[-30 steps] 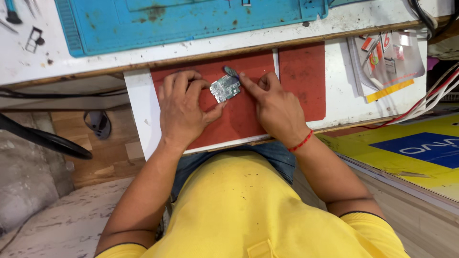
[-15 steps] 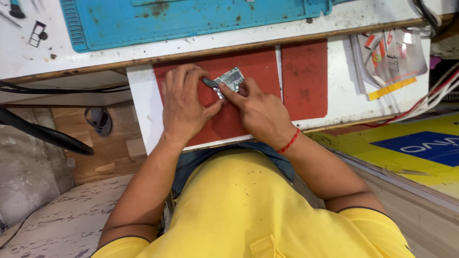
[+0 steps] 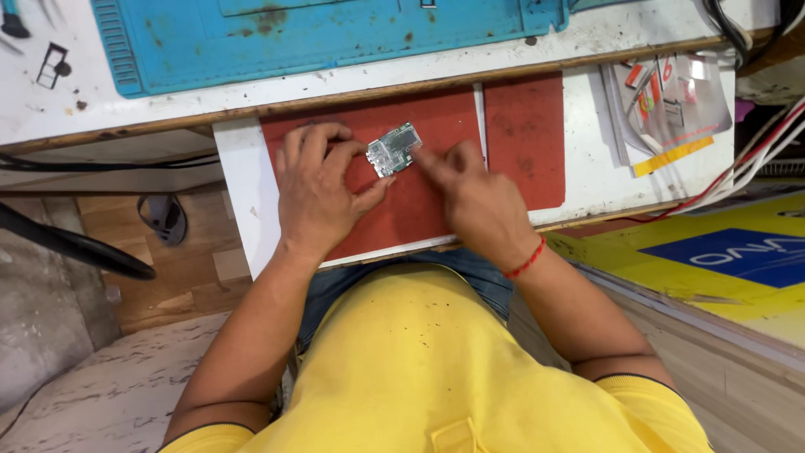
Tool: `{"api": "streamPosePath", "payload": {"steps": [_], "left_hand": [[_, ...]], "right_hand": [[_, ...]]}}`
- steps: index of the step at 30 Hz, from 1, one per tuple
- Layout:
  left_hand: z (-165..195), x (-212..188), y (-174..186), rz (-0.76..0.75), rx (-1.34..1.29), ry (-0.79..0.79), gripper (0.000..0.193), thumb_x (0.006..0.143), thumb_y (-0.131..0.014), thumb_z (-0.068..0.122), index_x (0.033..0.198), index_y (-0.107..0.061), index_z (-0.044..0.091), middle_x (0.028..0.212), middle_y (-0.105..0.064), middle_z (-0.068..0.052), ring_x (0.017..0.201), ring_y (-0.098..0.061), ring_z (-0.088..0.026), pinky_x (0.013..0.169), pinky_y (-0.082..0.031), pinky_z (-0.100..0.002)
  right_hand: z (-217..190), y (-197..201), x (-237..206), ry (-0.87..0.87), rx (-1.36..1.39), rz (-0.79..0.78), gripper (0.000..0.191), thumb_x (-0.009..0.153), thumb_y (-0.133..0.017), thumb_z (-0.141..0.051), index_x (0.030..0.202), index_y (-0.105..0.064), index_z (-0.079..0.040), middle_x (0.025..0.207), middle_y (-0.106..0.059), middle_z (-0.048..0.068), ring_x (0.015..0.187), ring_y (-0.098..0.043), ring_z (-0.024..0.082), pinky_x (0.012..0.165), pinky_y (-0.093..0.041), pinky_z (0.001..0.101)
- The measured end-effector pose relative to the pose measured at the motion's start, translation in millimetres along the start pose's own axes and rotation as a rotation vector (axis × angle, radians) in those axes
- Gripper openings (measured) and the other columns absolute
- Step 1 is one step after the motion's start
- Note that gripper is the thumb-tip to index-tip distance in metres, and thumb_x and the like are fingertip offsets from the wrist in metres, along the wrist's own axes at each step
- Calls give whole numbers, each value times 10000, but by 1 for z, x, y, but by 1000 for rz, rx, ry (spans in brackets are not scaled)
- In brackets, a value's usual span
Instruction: The person cleans a small circuit board with a toothbrush, then uses a hot air gun to apply heat to specific areas of the board. The person holds the board steady with one hand while operating the tools with the other.
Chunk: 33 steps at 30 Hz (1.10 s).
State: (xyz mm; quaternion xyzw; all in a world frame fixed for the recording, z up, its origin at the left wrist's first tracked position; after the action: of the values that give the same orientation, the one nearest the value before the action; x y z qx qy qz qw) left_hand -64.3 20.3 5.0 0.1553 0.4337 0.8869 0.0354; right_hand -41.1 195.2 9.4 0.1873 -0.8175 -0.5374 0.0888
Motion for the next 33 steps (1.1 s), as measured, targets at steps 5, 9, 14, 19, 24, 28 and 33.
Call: {"api": "streamPosePath", "payload": {"steps": [5,9,14,19,24,28,33], "left_hand": [[2,3,3,-11,0,-18,481,699,-944,335,1061,-726,106,1205,-601,-41,1177,-517,-302,993,-420,-463],[8,10,14,52,23,-39,523,652,-928,316,1097,-738,115,1180,-601,-45,1158,-524,-308,970,-420,-471],[3,4,4,-32,7,5,482,707,-934,314,1071,-709,92,1215,-594,-55,1155,-523,-308,958,-421,-469],[2,-1,4,33,25,-40,453,686,-945,316,1022,-728,102,1175,-608,-43,1136,-521,-308,953,-411,-467],[4,0,6,28,9,-56,406,713,-935,288,1027,-752,107,1182,-626,-40,1180,-529,-288,1001,-421,-449],[11,0,6,35,33,-103,408,750,-939,294,1051,-754,91,1177,-622,-58,1161,-524,-283,1005,-419,-454],[9,-1,3,17,67,-75,494,732,-935,332,1120,-745,93,1169,-607,-47,1157,-523,-279,984,-405,-467]], "right_hand": [[1,6,3,-38,45,42,581,903,-540,-5,1438,-595,-225,1103,-616,128,663,-651,348,585,-559,449],[-7,2,15,-5,10,-27,613,857,-552,-31,1418,-605,-272,1027,-605,136,620,-652,342,562,-562,458],[-3,5,8,-26,35,55,552,930,-554,-36,1448,-601,-221,1052,-607,142,696,-647,356,581,-543,465],[4,7,2,-39,-22,97,528,935,-547,-6,1417,-627,-206,1056,-616,144,609,-629,327,546,-540,443],[-7,3,5,52,-29,3,595,868,-554,-6,1417,-632,-222,997,-598,120,616,-633,321,513,-530,429],[8,14,7,-90,-63,106,533,958,-578,-33,1457,-612,-218,1029,-601,116,648,-639,328,535,-529,442],[5,7,0,-27,45,31,559,945,-565,-22,1458,-606,-240,1071,-606,119,716,-657,330,584,-549,444]]}}
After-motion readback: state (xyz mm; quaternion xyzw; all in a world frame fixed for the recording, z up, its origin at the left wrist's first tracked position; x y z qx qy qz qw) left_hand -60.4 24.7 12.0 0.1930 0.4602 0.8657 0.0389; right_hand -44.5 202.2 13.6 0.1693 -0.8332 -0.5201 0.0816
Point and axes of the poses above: each hand's wrist, its own x-axis towards the middle knuckle, its own y-axis out of the back of the hand, z = x × y, the point moved 9 cm from there along x, towards the middle knuckle
